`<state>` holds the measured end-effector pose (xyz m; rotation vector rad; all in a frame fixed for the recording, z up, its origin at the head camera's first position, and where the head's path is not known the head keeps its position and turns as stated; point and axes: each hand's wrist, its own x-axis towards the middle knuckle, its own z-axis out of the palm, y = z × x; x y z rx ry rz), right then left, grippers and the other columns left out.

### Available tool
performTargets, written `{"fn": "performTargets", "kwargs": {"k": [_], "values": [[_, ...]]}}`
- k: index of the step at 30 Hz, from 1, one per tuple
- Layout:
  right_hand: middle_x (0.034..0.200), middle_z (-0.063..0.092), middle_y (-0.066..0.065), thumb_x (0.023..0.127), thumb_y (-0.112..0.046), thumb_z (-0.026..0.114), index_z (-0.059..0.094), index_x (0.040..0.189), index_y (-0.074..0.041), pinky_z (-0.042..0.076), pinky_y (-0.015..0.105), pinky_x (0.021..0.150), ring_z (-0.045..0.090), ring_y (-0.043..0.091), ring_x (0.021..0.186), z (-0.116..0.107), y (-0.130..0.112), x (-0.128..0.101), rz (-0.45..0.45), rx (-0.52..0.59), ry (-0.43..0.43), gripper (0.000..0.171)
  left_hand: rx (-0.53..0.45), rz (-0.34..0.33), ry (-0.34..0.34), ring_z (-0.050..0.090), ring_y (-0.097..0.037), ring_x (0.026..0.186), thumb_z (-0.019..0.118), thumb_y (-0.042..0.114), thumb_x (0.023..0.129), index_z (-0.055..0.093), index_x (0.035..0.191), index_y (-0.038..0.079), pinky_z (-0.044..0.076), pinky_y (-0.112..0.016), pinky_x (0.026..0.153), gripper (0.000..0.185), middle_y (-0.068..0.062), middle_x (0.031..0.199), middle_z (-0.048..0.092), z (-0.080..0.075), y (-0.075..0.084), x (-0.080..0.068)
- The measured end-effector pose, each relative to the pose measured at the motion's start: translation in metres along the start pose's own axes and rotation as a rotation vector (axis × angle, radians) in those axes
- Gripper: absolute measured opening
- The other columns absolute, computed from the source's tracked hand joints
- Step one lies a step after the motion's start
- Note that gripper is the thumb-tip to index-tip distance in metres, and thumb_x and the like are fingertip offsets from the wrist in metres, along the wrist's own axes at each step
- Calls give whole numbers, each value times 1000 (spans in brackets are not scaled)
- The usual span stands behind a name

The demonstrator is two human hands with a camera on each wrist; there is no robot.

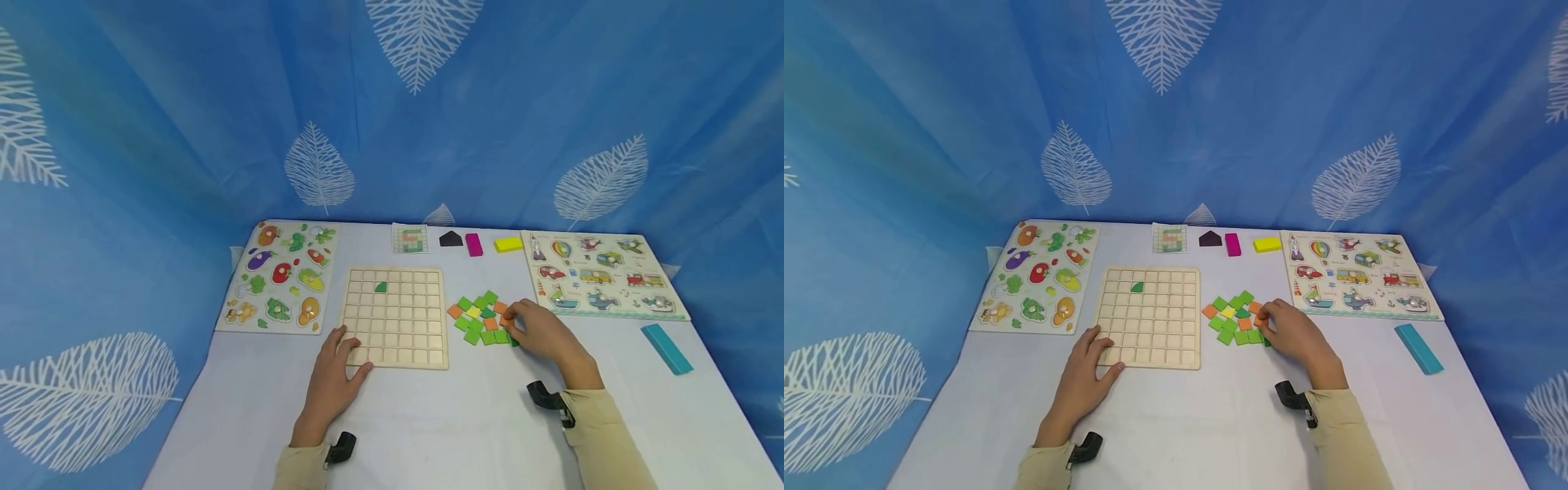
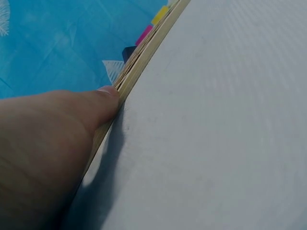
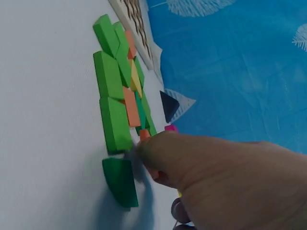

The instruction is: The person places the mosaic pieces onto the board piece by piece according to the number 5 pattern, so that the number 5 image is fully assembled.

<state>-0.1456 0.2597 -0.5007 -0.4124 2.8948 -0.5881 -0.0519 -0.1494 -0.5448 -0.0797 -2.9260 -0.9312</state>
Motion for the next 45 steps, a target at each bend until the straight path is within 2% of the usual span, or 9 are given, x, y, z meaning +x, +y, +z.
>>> {"fn": "performTargets", "kwargs": {"k": [4, 7, 14, 17, 21, 27, 33, 41, 45], "values": [[113, 67, 10, 95, -17, 72, 69, 112, -8, 55, 54, 96, 64, 30, 105, 7, -13, 2, -38, 33, 60, 20, 6, -1, 13, 31, -41, 152, 79, 36, 89, 60, 126, 13, 36, -61, 118, 47, -15, 161, 38, -1, -2, -3], [113, 67, 8, 94, -19, 73, 69, 111, -10, 56, 51, 95, 64, 27, 103, 13, -34, 11, -80, 53, 99, 20, 3, -11, 6, 30, -40, 152, 79, 36, 90, 60, 127, 14, 35, -61, 118, 47, -15, 161, 37, 1, -4, -4], [110, 67, 4, 94, -22, 75, 70, 108, -14, 57, 36, 76, 64, 16, 87, 45, -97, 45, -263, 31, 189, 17, -19, -7, 2, 31, -41, 152, 78, 36, 90, 60, 127, 13, 35, -61, 119, 47, -16, 161, 37, 2, -3, -8], [110, 66, 2, 95, -23, 73, 70, 108, -15, 58, 33, 74, 65, 14, 85, 61, -125, 63, -318, 20, 184, 16, -1, -7, 8, 32, -40, 152, 79, 36, 90, 60, 126, 13, 36, -60, 118, 47, -15, 161, 38, 3, -4, -9], [114, 66, 1, 98, -27, 71, 71, 111, -16, 59, 34, 78, 67, 15, 90, 74, -152, 85, -358, -4, 155, 18, 0, -2, 6, 33, -40, 151, 79, 35, 90, 61, 126, 13, 36, -60, 118, 47, -15, 160, 38, 4, -3, -9], [116, 65, -1, 99, -31, 68, 71, 113, -19, 58, 33, 76, 66, 13, 84, 85, -168, 105, -346, -58, 147, 19, -13, 34, 14, 33, -40, 152, 78, 37, 91, 60, 126, 13, 36, -60, 118, 46, -15, 160, 38, 7, -2, -3], [114, 66, -1, 101, -33, 66, 73, 116, -18, 57, 30, 71, 64, 11, 78, 94, -174, 110, -359, -69, 127, 22, -5, 21, 9, 33, -39, 152, 79, 37, 90, 60, 125, 14, 36, -59, 118, 46, -14, 160, 39, 7, -5, -5], [111, 68, -2, 100, -32, 67, 76, 113, -19, 60, 30, 75, 68, 13, 85, 96, -175, 117, -381, -66, 173, 20, 2, 45, 17, 33, -40, 151, 77, 37, 91, 60, 125, 13, 36, -59, 118, 45, -15, 159, 39, 2, -5, -1], [115, 69, -3, 101, -34, 65, 77, 116, -21, 60, 31, 79, 70, 13, 92, 97, -174, 117, -363, -75, 151, 23, -3, 43, 17, 33, -40, 151, 77, 37, 92, 60, 125, 13, 36, -59, 118, 45, -15, 159, 40, 2, -6, 0]]}}
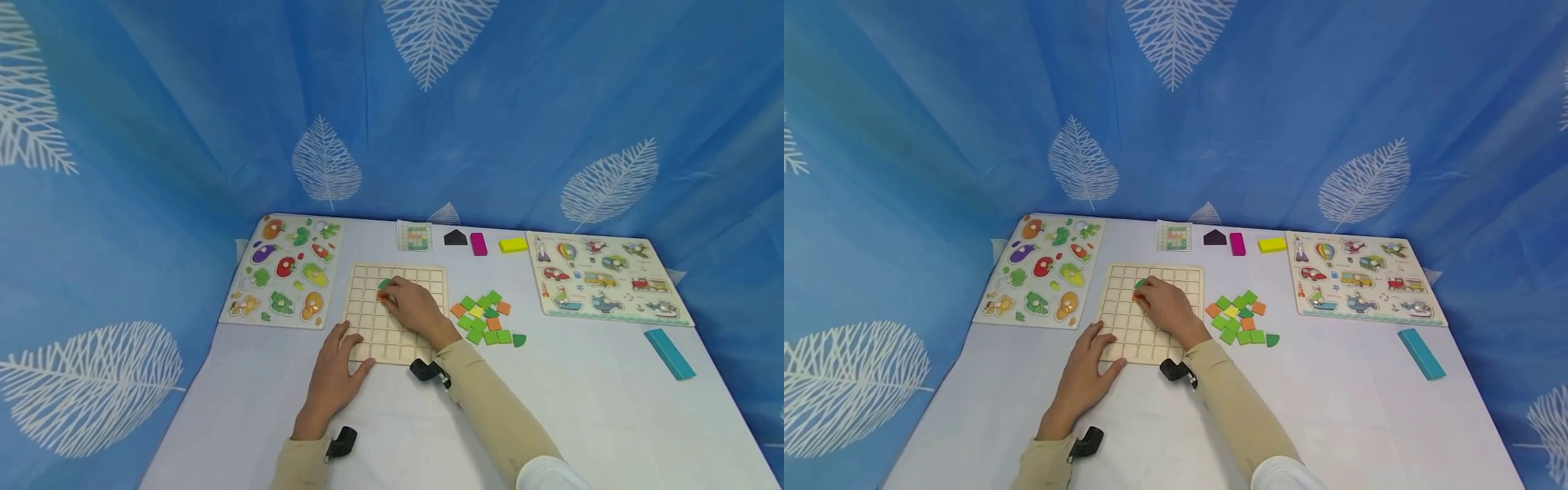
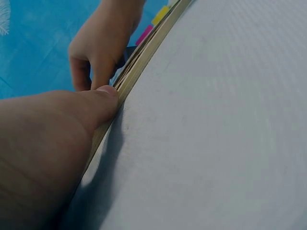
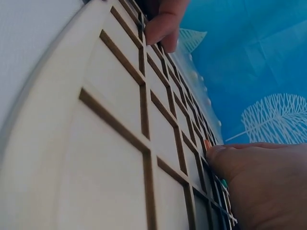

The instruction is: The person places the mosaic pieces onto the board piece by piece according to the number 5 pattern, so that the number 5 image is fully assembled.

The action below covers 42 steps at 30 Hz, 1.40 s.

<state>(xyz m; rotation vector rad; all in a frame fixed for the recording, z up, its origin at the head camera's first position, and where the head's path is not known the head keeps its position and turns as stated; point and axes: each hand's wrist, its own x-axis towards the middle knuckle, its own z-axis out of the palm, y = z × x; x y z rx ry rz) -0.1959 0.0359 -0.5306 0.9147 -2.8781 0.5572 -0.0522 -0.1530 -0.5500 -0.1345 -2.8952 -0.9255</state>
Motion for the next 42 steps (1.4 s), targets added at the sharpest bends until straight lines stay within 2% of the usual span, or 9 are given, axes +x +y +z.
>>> {"fn": "performTargets", "kwargs": {"k": [7, 11, 17, 21, 24, 28, 32, 35, 42], "values": [[124, 69, -4, 102, -34, 63, 75, 122, -23, 61, 33, 87, 70, 14, 108, -2, -2, -7, 12, -23, -23, 26, -2, -5, -9, 33, -40, 152, 77, 38, 91, 59, 125, 14, 36, -60, 118, 45, -15, 159, 39, 1, -1, -2], [125, 69, -4, 102, -33, 64, 76, 122, -21, 61, 34, 87, 69, 15, 111, -5, -3, -10, 9, -35, 1, 26, 5, -2, -4, 32, -39, 152, 76, 38, 92, 59, 126, 14, 36, -59, 119, 45, -15, 160, 39, 1, -1, 0], [127, 69, -3, 103, -32, 62, 75, 124, -21, 61, 38, 87, 67, 18, 117, -10, 3, -18, 26, -37, -11, 27, -1, 3, 20, 34, -40, 150, 79, 35, 90, 60, 124, 13, 37, -60, 117, 45, -15, 158, 40, 2, 0, 1], [136, 65, 3, 103, -30, 62, 68, 134, -18, 58, 45, 96, 63, 25, 127, -24, 23, -42, 127, 36, 6, 34, -15, 4, 22, 34, -41, 150, 79, 34, 90, 61, 124, 12, 37, -61, 117, 45, -17, 158, 40, 3, 2, 1], [138, 63, 7, 101, -28, 65, 63, 139, -15, 53, 51, 102, 61, 31, 129, -41, 47, -71, 257, 100, 60, 40, -10, 2, 21, 34, -42, 150, 79, 34, 90, 60, 124, 12, 37, -61, 116, 45, -17, 158, 40, 4, 2, 1], [135, 63, 13, 97, -20, 69, 66, 134, -10, 50, 55, 104, 61, 36, 125, -61, 83, -118, 385, 136, 141, 38, 5, -4, 16, 34, -41, 150, 78, 35, 90, 60, 125, 11, 37, -59, 118, 45, -17, 159, 39, 1, 2, 0], [135, 63, 18, 96, -15, 70, 67, 130, -5, 51, 48, 85, 63, 33, 97, -73, 111, -154, 456, 129, 175, 36, 8, -14, 4, 33, -40, 151, 77, 36, 91, 60, 126, 11, 37, -58, 118, 46, -16, 160, 38, -3, 2, 0], [136, 62, 18, 96, -14, 70, 66, 130, -5, 42, 39, 74, 54, 24, 82, -76, 121, -166, 493, 122, 177, 35, 3, -6, 16, 34, -41, 151, 78, 36, 91, 60, 126, 11, 38, -59, 117, 46, -16, 160, 39, -2, 1, 0], [136, 63, 19, 96, -16, 70, 67, 129, -5, 40, 33, 66, 52, 20, 74, -71, 126, -168, 481, 111, 188, 35, 0, 8, 20, 35, -43, 149, 78, 34, 90, 61, 125, 11, 39, -61, 115, 45, -18, 159, 39, 0, 4, -1]]}}
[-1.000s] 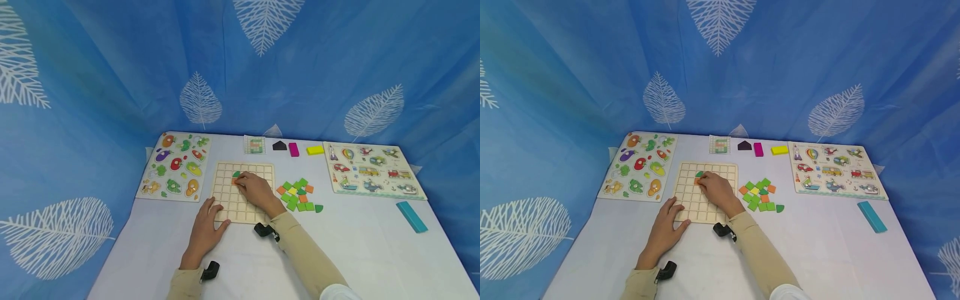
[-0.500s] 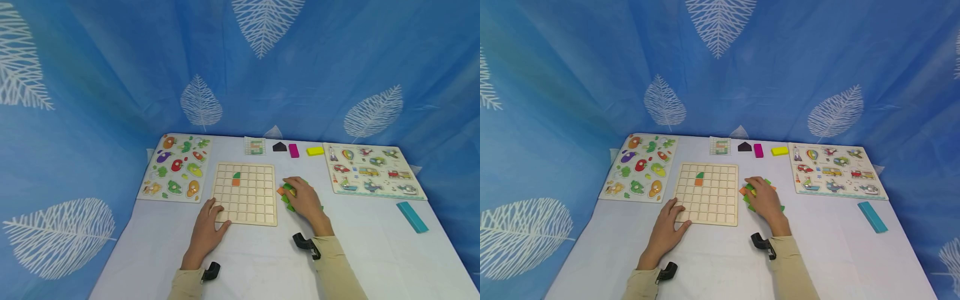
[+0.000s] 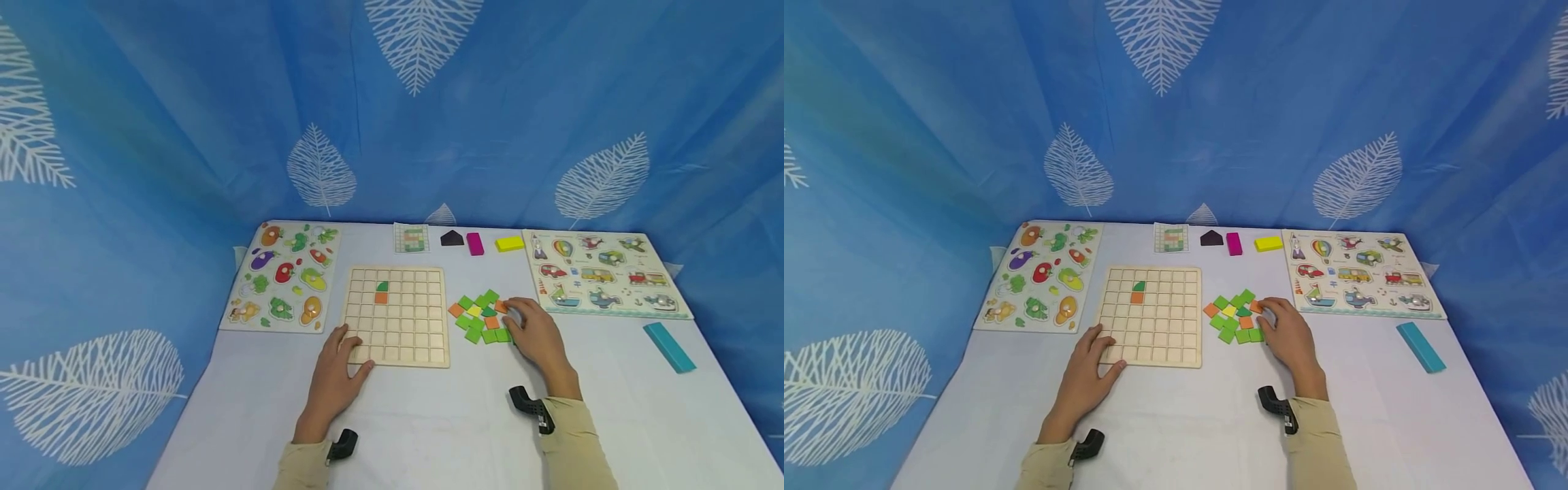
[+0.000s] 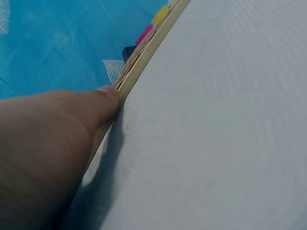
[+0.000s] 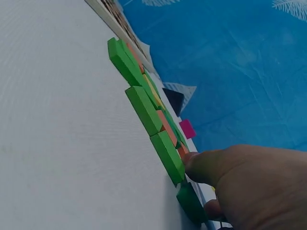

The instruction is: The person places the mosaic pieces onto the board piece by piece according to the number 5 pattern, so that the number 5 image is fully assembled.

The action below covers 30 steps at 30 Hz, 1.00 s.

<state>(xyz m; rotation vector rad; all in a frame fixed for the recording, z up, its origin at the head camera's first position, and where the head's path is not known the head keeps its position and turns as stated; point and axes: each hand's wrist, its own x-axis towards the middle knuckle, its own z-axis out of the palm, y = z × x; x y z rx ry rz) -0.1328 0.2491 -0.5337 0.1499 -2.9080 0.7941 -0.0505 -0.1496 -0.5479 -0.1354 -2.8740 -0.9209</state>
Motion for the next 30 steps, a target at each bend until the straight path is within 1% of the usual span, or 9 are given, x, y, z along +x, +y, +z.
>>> {"fn": "performTargets", "kwargs": {"k": [3, 5, 7, 10, 12, 16, 21, 25, 30], "values": [[137, 62, 19, 97, -19, 69, 67, 130, -6, 45, 36, 68, 56, 23, 78, 2, -1, 1, 4, -12, -6, 35, -5, -9, -3, 34, -42, 150, 77, 34, 91, 61, 125, 11, 38, -61, 116, 44, -17, 160, 39, -1, 0, 0], [137, 63, 19, 97, -20, 69, 67, 129, -7, 50, 43, 72, 61, 28, 84, 3, -2, 2, 13, -18, -8, 35, -9, -13, -6, 33, -42, 151, 77, 34, 91, 61, 125, 11, 37, -61, 117, 44, -17, 160, 39, -2, 0, 0], [137, 63, 19, 98, -20, 68, 67, 129, -7, 54, 51, 81, 65, 35, 95, 4, -2, 3, 26, -25, -4, 34, -10, -12, -11, 33, -42, 151, 77, 34, 91, 61, 125, 11, 37, -60, 117, 44, -17, 160, 38, -2, 0, 0], [134, 65, 19, 98, -19, 68, 68, 127, -7, 53, 59, 90, 65, 41, 111, 5, -3, 5, 44, -29, 3, 31, -9, -6, -11, 33, -42, 151, 77, 34, 91, 60, 126, 11, 37, -60, 117, 45, -17, 160, 38, -2, 0, 0], [131, 66, 19, 99, -19, 67, 68, 126, -6, 52, 60, 94, 63, 42, 118, 6, -2, 5, 52, -29, 5, 30, -9, -3, -4, 34, -42, 150, 78, 34, 91, 61, 125, 11, 38, -60, 116, 45, -18, 159, 39, -2, 0, 0], [129, 65, 21, 99, -20, 66, 67, 125, -4, 50, 61, 96, 62, 43, 118, 6, -4, 6, 55, -22, 9, 30, -3, 1, 9, 36, -42, 149, 79, 34, 89, 61, 124, 12, 39, -61, 115, 45, -17, 158, 40, 0, -1, 0], [129, 64, 20, 99, -22, 67, 67, 123, -6, 49, 61, 100, 60, 43, 121, 8, -11, 6, 49, -5, 11, 29, -10, -18, -18, 33, -40, 151, 77, 37, 91, 60, 126, 13, 37, -60, 117, 45, -16, 160, 39, 1, -2, 1], [126, 65, 15, 97, -23, 70, 69, 120, -9, 52, 57, 98, 63, 38, 118, 15, -37, 10, -35, 12, 17, 26, -16, -25, -24, 32, -39, 152, 76, 37, 91, 60, 126, 13, 36, -59, 119, 45, -15, 160, 39, 1, -3, 1], [114, 70, 5, 95, -25, 74, 73, 111, -14, 59, 45, 82, 70, 25, 99, 37, -86, 21, -249, 23, 1, 19, -6, -7, -5, 34, -41, 150, 78, 35, 90, 60, 125, 12, 38, -60, 116, 45, -16, 159, 39, 2, -3, 1]]}}
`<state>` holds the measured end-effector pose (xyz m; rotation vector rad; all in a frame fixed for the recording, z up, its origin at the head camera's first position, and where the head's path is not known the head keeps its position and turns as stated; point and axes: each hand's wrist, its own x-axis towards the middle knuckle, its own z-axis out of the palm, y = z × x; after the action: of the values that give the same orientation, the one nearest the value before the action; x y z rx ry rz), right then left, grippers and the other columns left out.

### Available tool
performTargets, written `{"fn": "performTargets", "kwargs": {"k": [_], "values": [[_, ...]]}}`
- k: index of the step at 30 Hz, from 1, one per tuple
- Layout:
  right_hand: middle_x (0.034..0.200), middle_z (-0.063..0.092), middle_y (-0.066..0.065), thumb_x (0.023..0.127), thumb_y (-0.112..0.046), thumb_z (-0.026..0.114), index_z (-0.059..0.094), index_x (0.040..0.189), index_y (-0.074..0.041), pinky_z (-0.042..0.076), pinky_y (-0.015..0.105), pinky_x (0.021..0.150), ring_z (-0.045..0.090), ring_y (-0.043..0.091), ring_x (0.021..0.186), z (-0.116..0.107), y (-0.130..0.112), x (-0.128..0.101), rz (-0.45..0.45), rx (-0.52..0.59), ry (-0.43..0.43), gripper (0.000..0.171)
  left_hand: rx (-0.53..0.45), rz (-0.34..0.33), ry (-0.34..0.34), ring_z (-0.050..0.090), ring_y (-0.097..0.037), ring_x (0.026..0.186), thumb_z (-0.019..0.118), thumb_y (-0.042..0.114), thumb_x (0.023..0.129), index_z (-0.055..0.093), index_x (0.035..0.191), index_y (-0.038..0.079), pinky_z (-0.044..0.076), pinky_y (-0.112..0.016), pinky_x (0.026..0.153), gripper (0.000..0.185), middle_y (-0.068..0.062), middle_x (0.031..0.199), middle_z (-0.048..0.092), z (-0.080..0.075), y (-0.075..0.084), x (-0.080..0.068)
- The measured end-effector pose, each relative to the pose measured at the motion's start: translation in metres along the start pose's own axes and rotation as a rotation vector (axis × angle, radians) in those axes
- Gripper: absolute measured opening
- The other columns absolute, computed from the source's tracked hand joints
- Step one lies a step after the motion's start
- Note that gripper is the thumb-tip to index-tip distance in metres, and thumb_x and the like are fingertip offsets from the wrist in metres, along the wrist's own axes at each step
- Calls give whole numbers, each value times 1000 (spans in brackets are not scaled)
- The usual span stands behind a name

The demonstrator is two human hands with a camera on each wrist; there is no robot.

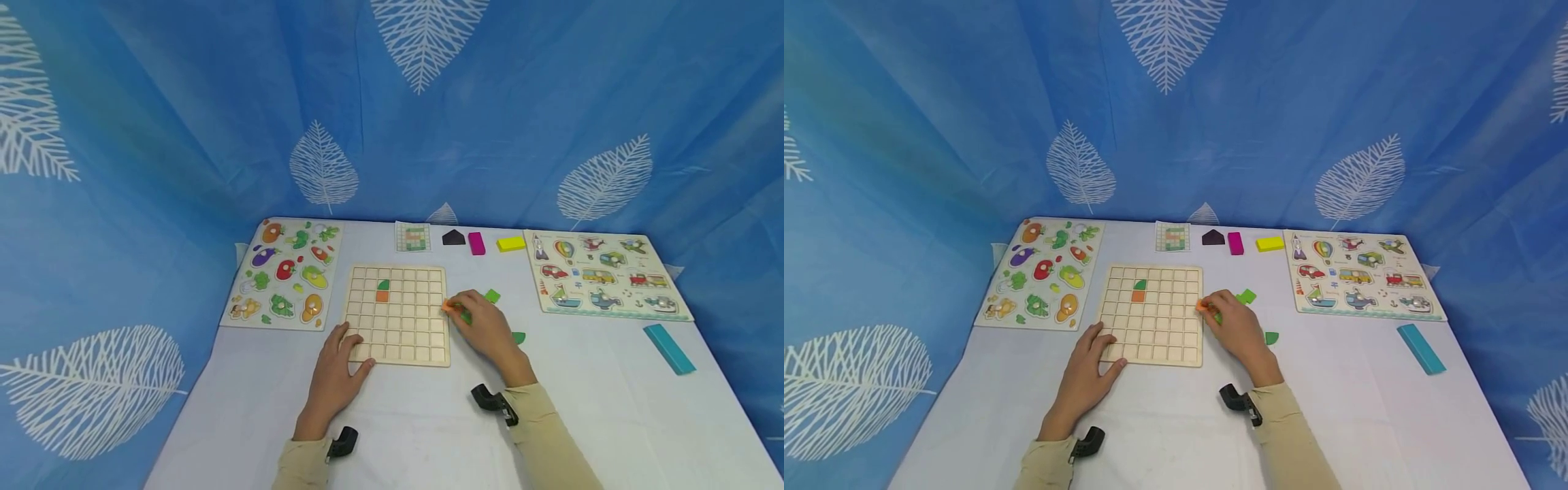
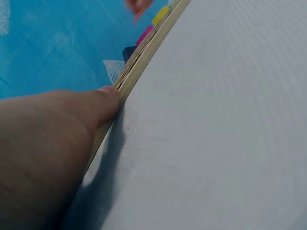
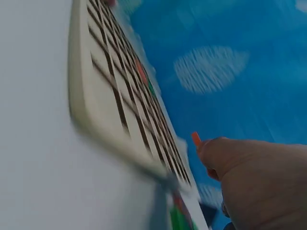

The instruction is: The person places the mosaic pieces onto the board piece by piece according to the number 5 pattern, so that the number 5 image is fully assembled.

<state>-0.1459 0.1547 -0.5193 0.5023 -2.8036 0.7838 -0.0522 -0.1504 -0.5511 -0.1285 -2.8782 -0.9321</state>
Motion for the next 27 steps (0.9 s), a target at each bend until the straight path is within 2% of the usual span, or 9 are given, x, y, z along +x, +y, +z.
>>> {"fn": "performTargets", "kwargs": {"k": [3, 7, 12, 19, 27], "values": [[113, 69, 2, 96, -25, 73, 74, 109, -17, 59, 38, 73, 70, 20, 91, 19, -26, 12, -118, -7, -49, 15, 3, 12, 6, 35, -41, 150, 78, 34, 90, 60, 125, 12, 39, -60, 116, 45, -17, 159, 39, 1, 0, 0], [116, 68, -2, 99, -31, 69, 73, 110, -23, 59, 33, 70, 70, 16, 88, 44, -52, 27, -218, -53, -123, 14, 6, 18, 10, 35, -41, 149, 78, 35, 91, 60, 125, 11, 39, -60, 115, 45, -17, 159, 40, 1, 1, 0], [116, 68, -4, 100, -35, 67, 74, 111, -26, 59, 31, 69, 70, 12, 88, 63, -73, 39, -252, -97, -162, 16, 8, 25, 10, 36, -41, 149, 78, 36, 91, 61, 125, 11, 40, -59, 115, 46, -17, 158, 40, 2, 1, -1], [110, 69, -4, 99, -33, 69, 76, 107, -24, 58, 27, 64, 69, 10, 83, 74, -81, 46, -302, -141, -100, 14, 17, 40, 26, 37, -41, 148, 78, 35, 90, 60, 124, 11, 41, -60, 114, 45, -17, 157, 41, 2, -1, -1], [110, 73, -6, 99, -30, 68, 79, 107, -22, 61, 29, 76, 71, 11, 97, 76, -81, 48, -298, -141, -105, 15, 23, 26, 3, 34, -41, 150, 77, 37, 91, 60, 125, 11, 39, -59, 116, 45, -16, 159, 39, -1, -1, 1]]}}
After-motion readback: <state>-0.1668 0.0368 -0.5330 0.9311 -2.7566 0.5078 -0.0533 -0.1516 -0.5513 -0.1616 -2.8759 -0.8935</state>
